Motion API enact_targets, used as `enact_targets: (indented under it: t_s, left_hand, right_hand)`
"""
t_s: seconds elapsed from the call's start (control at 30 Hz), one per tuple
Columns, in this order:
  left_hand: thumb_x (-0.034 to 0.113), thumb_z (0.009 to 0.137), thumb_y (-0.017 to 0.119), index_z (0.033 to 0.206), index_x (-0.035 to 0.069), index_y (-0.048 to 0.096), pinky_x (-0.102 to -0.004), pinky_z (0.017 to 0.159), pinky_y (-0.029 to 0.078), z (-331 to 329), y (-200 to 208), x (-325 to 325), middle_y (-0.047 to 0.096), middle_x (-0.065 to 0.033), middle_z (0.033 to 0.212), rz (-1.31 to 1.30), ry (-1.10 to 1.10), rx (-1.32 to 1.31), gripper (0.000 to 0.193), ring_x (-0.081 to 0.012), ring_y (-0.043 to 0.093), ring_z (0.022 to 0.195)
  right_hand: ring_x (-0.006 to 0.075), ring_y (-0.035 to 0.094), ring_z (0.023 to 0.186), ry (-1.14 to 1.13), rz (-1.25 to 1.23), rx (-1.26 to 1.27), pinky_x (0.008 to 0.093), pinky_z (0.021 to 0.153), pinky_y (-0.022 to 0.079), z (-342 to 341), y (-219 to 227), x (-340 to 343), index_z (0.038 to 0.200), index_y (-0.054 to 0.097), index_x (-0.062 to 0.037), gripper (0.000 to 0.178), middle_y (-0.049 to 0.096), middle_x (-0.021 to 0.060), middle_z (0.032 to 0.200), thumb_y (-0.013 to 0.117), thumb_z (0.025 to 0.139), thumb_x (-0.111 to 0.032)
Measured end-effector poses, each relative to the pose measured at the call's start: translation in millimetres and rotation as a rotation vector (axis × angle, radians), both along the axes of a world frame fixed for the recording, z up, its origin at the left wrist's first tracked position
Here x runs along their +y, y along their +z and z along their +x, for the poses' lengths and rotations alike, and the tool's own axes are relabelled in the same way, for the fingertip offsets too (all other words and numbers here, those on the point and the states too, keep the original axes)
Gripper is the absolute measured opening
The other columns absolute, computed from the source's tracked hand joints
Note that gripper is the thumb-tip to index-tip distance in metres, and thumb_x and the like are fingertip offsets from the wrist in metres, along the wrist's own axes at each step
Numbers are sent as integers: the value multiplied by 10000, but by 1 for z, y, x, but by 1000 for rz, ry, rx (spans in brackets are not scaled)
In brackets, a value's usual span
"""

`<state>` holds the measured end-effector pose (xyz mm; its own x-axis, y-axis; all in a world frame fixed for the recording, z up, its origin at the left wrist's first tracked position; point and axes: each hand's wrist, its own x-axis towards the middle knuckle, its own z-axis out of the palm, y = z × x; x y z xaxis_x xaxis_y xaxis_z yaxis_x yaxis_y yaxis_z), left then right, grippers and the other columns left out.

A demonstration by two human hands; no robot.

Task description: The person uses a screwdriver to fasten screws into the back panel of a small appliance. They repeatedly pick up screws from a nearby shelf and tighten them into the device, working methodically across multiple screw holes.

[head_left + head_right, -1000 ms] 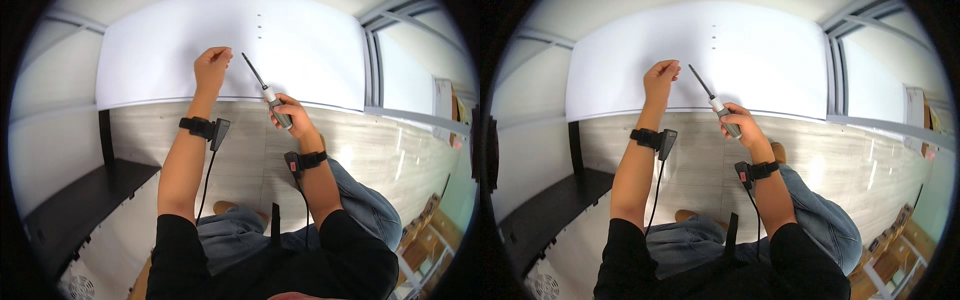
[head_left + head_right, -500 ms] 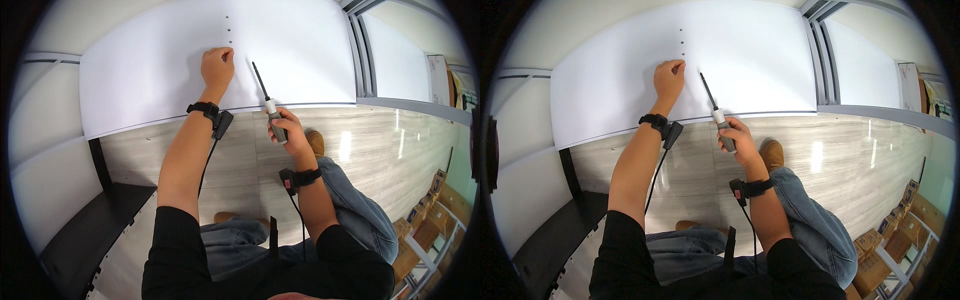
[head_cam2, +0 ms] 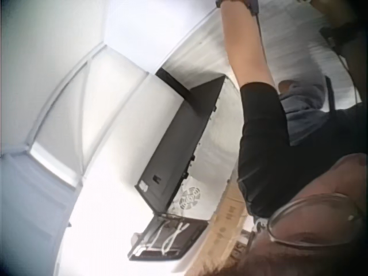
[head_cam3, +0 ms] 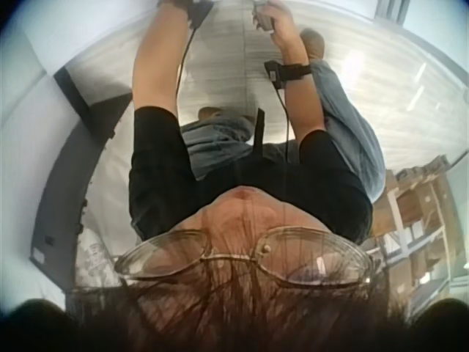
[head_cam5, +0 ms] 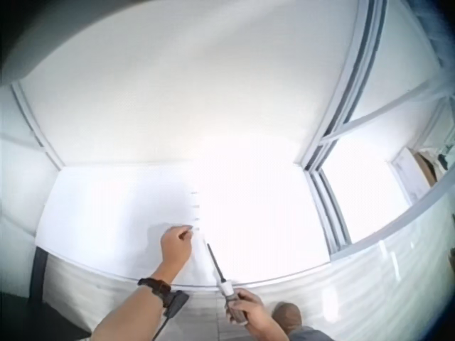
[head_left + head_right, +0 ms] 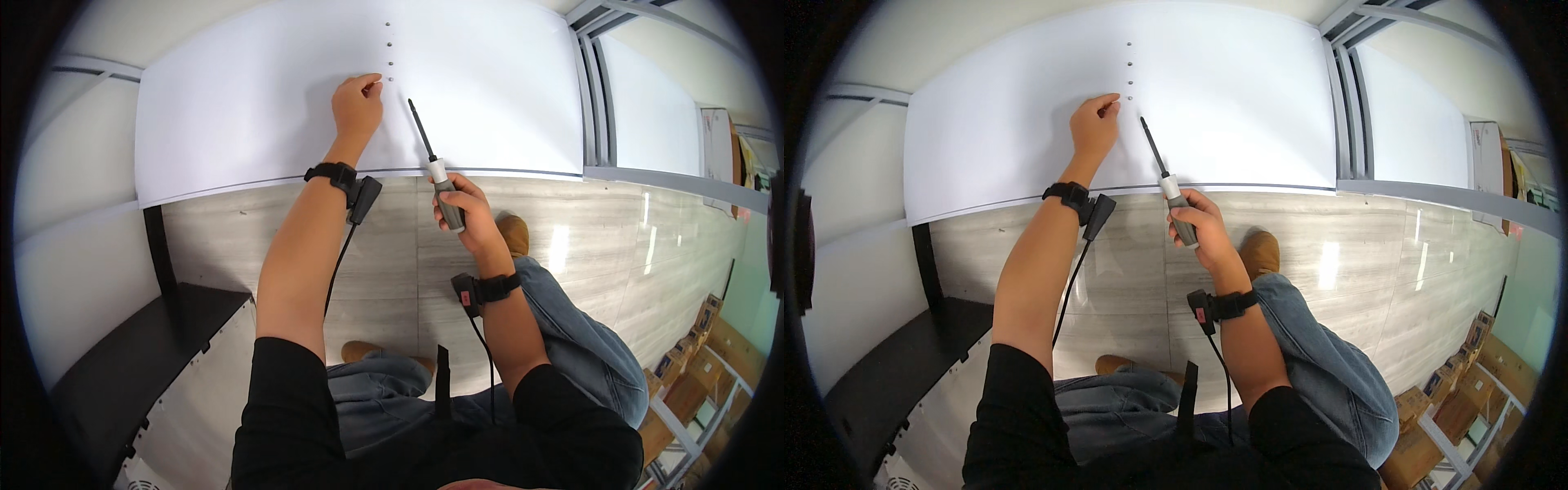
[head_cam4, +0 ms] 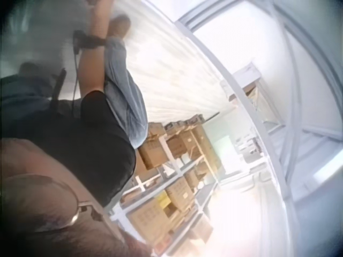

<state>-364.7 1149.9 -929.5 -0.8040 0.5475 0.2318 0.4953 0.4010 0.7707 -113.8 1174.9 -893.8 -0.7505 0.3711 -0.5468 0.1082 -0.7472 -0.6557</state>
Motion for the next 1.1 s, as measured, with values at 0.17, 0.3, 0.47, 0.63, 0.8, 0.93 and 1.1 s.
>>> enact_targets:
  t_s: [0.17, 0.3, 0.47, 0.63, 0.8, 0.93, 1.1]
  left_hand:
    - [175, 932, 527, 1039, 18, 637, -283, 661, 507, 8, 40, -74, 664, -85, 929, 224, 148, -672, 220, -172, 629, 748]
    - [198, 988, 401, 1155, -12, 554, -293, 693, 536, 15, 66, -166, 651, -141, 1023, 469, 306, -994, 308, -190, 644, 781]
    - [170, 991, 351, 1169, -28, 530, -280, 699, 559, 35, 92, -253, 645, -159, 1040, 504, 430, -1021, 321, -204, 659, 828]
    - [157, 980, 367, 1169, -15, 539, -279, 711, 545, 64, 85, -284, 646, -153, 1042, 624, 597, -996, 308, -192, 644, 814]
    - [174, 983, 378, 1173, 29, 552, -272, 715, 510, 80, 89, -298, 658, -106, 1005, 632, 673, -972, 296, -160, 615, 801]
    - [173, 989, 367, 1191, 37, 539, -272, 708, 510, 84, 94, -299, 662, -93, 986, 611, 626, -896, 298, -150, 617, 788]
    - [173, 995, 360, 1206, 51, 534, -272, 714, 512, 84, 97, -303, 662, -87, 964, 548, 612, -855, 300, -142, 621, 783]
  right_hand:
    - [112, 563, 609, 174, 21, 6, 246, 493, 445, -27, 0, -23, 1056, 582, -36, 264, 566, 30, 769, 584, 806, -122]
    - [116, 568, 638, 415, 6, 34, 251, 502, 446, -64, 10, -69, 1059, 581, -33, 280, 562, 26, 789, 606, 803, -143]
    - [119, 567, 643, 705, -20, 60, 244, 511, 431, -88, 21, -121, 1144, 576, -43, 329, 573, 36, 807, 579, 835, -158]
    - [124, 558, 598, 902, 5, 16, 247, 485, 415, -86, 33, -136, 1193, 536, -37, 377, 572, 37, 790, 583, 863, -213]
    - [124, 545, 558, 980, -45, 39, 249, 452, 393, -80, 35, -148, 1254, 469, -25, 427, 576, 48, 781, 528, 905, -264]
    - [122, 528, 543, 967, -102, 107, 247, 432, 371, -74, 19, -149, 1266, 446, -12, 423, 579, 58, 783, 476, 928, -265]
    - [117, 513, 529, 981, -84, 131, 236, 417, 353, -76, 26, -147, 1259, 452, -7, 416, 579, 57, 781, 467, 930, -262]
